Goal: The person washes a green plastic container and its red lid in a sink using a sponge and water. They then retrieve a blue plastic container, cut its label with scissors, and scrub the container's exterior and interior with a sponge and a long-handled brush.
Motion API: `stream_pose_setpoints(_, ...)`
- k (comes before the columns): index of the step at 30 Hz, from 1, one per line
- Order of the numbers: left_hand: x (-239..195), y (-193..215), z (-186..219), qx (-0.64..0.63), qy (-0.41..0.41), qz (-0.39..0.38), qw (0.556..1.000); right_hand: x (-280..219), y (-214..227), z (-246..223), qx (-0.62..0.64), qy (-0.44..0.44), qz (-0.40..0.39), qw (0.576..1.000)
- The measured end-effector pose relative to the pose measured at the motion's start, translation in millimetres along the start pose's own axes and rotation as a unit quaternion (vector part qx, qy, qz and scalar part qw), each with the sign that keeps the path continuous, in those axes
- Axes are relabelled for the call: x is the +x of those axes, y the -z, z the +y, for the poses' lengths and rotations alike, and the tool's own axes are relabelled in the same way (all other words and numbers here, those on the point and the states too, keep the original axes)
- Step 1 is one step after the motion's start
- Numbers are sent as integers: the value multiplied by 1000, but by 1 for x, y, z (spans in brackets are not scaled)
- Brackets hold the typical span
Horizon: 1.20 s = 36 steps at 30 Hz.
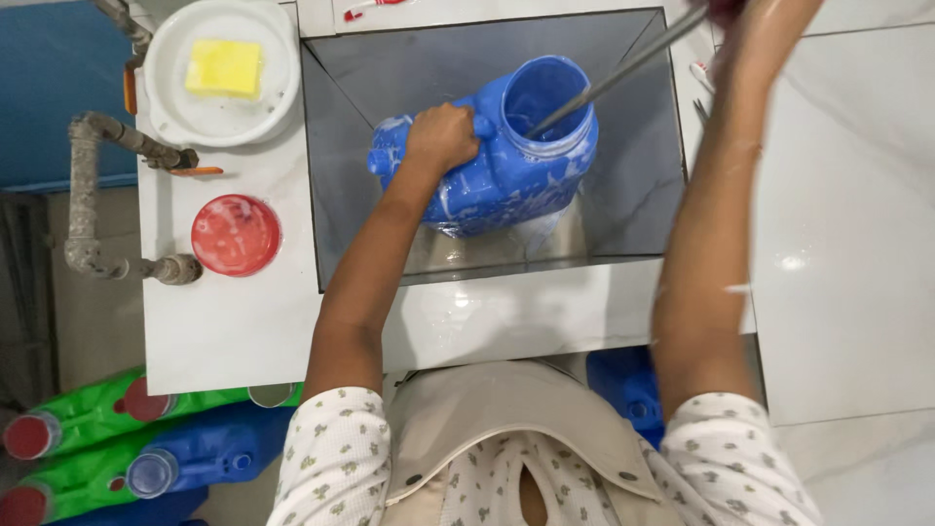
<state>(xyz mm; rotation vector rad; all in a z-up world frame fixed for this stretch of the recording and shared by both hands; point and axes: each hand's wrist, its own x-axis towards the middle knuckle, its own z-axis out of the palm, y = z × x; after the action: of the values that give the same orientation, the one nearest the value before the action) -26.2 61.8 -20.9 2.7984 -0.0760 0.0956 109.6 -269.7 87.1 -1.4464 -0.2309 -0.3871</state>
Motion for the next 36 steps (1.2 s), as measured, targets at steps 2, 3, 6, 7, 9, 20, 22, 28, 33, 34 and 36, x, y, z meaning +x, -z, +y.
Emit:
stream_pose_setpoints(2, -3, -4, -2, 12, -3, 4, 1000, -44, -32, 20, -5, -10, 19, 1000)
stream_pose_setpoints(3, 1, -3, -5, 11, 1, 12, 1000, -69, -57, 29, -10, -15, 23, 1000)
stream_pose_setpoints(6, 1, -12, -2, 6, -6, 7, 1000, -116, -104, 21, -45, -18, 18, 999)
stream_pose_setpoints(7, -7, -11, -4, 6, -2, 13, 1000, -105, -94, 2, -54, -57, -15, 997)
stream_pose_setpoints(9, -5, -1, -10, 3, -1, 28, 1000, -74, -67, -46, -69, -135, -84, 985)
stream_pose_setpoints(20, -26, 6, -20, -9, -3, 5, 1000, -132, -116, 25, 283, -126, -94, 946)
stream_pose_setpoints(22, -30, 5, -25, -6, -2, 9, 1000, -104, -98, 21, 218, -115, 46, 968)
stream_pose_setpoints(28, -38, 2, -38, -7, 17, 2, 1000, -6, 3, -19, 409, -54, 79, 907)
stream_pose_setpoints(33, -50, -19, -22, 2, -13, -55, 998, -127, -111, 75, 60, 22, 133, 989)
stream_pose_setpoints(34, -37, -15, -22, 14, -23, -46, 999, -126, -130, 77, -21, 71, 123, 990)
stream_pose_setpoints(36, -16, -1, -22, 39, -40, -27, 998, -122, -121, 55, -32, 67, 149, 986)
